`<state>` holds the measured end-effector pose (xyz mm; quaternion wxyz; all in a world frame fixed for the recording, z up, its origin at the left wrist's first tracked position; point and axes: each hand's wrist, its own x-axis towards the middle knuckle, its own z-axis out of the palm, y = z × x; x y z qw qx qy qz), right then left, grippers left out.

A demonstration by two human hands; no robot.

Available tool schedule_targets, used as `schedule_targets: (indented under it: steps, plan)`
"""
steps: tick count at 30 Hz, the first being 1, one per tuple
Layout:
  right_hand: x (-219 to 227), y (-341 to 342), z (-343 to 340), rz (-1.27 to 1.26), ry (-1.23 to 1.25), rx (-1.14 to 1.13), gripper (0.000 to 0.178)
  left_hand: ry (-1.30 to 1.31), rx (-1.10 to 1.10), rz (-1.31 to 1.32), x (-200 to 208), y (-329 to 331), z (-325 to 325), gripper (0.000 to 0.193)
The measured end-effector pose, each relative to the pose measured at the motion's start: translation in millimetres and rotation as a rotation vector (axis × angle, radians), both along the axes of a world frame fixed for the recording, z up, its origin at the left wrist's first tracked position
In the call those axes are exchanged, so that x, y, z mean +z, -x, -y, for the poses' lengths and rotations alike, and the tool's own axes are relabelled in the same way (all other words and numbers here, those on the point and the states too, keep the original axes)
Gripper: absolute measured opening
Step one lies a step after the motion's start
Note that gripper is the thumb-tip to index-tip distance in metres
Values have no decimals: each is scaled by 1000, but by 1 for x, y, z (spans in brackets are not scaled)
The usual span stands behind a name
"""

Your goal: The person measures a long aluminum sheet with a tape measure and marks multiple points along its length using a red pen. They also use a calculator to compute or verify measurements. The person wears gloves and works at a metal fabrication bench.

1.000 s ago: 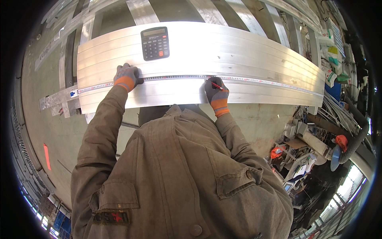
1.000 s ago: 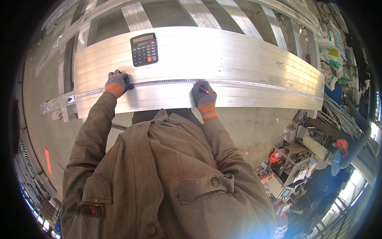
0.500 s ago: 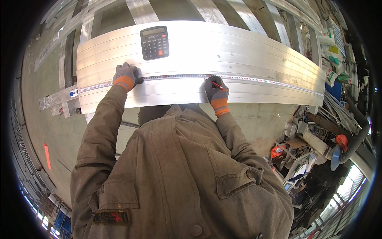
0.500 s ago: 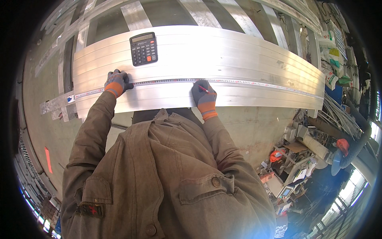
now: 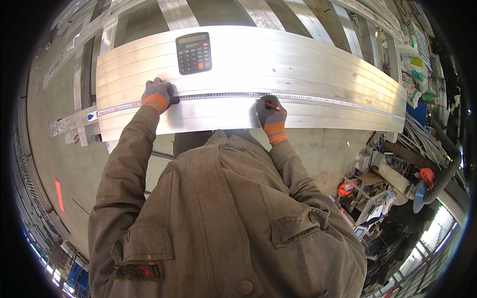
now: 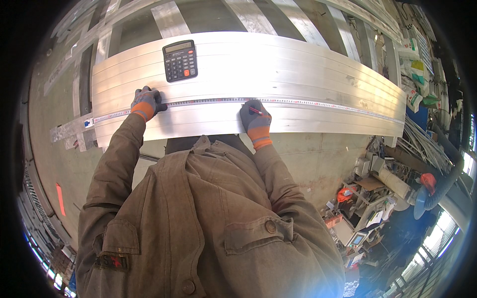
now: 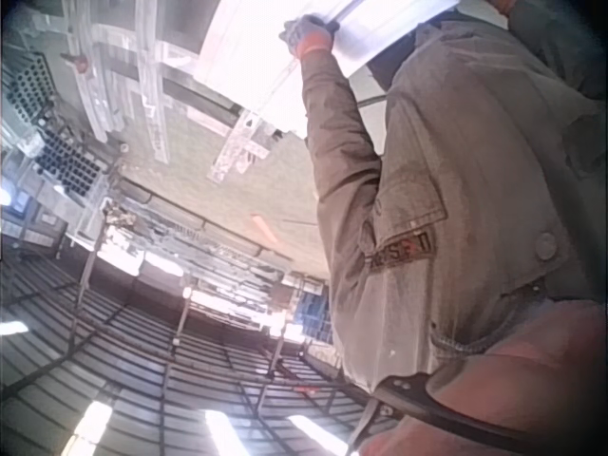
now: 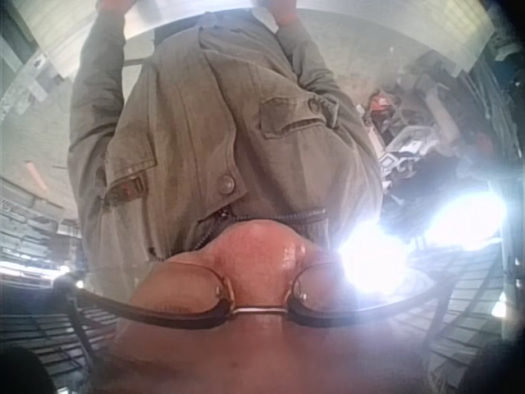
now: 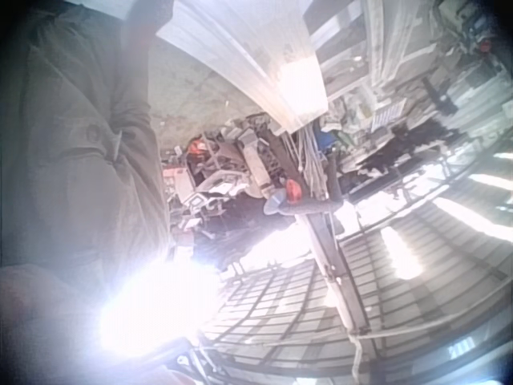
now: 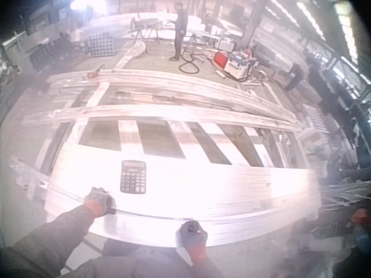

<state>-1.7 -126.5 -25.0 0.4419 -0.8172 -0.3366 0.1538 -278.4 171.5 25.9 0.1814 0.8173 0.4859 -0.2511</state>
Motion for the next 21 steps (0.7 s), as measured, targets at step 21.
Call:
schedule_targets:
  steps: [21]
  plan:
    - [1,-1,-5,-93,-16,-104,15,-14,-4,56,-1,2,3,39]
